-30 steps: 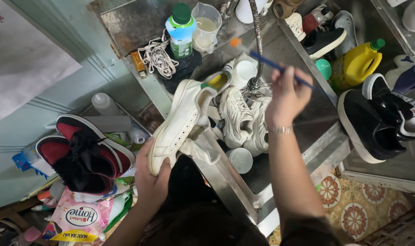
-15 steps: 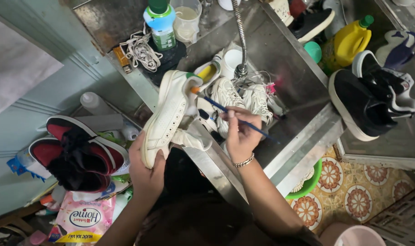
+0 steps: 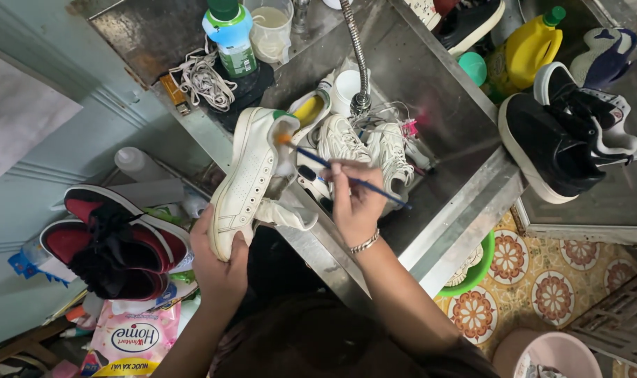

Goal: Cleaning white sneakers in a sink with a brush and solution, followed by lacing them up.

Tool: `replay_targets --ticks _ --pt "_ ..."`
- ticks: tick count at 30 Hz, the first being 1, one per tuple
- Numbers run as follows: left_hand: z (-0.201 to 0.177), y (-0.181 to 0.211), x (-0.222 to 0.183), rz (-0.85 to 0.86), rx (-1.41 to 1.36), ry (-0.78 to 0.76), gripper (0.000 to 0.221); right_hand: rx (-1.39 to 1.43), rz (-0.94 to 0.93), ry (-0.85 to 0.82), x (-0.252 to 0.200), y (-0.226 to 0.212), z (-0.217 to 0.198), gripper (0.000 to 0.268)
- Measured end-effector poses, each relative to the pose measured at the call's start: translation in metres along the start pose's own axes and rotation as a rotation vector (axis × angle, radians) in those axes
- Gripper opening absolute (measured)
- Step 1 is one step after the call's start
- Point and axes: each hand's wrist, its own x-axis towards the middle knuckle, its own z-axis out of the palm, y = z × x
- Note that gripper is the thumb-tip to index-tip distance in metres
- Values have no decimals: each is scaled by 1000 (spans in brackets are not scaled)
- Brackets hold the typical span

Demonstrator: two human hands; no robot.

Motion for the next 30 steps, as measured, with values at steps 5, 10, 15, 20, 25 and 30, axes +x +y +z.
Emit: replay_targets --ticks 5,10,15,20,25,30 --pt "1 0 0 -25 18 -8 60 -16 103 -15 -20 -10 -5 19" --pt "1 -1 0 -19 7 5 60 25 13 15 -10 -4 -1 16" --pt "0 -1 -1 -23 55 -5 60 -112 -6 -90 -8 -9 -5 16" --pt "0 -2 1 -63 104 1 61 82 166 98 -20 -31 -29 16" --pt "-2 5 4 -175 -144 27 60 5 190 369 -42 -3 -101 14" --pt "14 47 12 -514 -540 -174 62 -237 270 179 -74 10 -176 11"
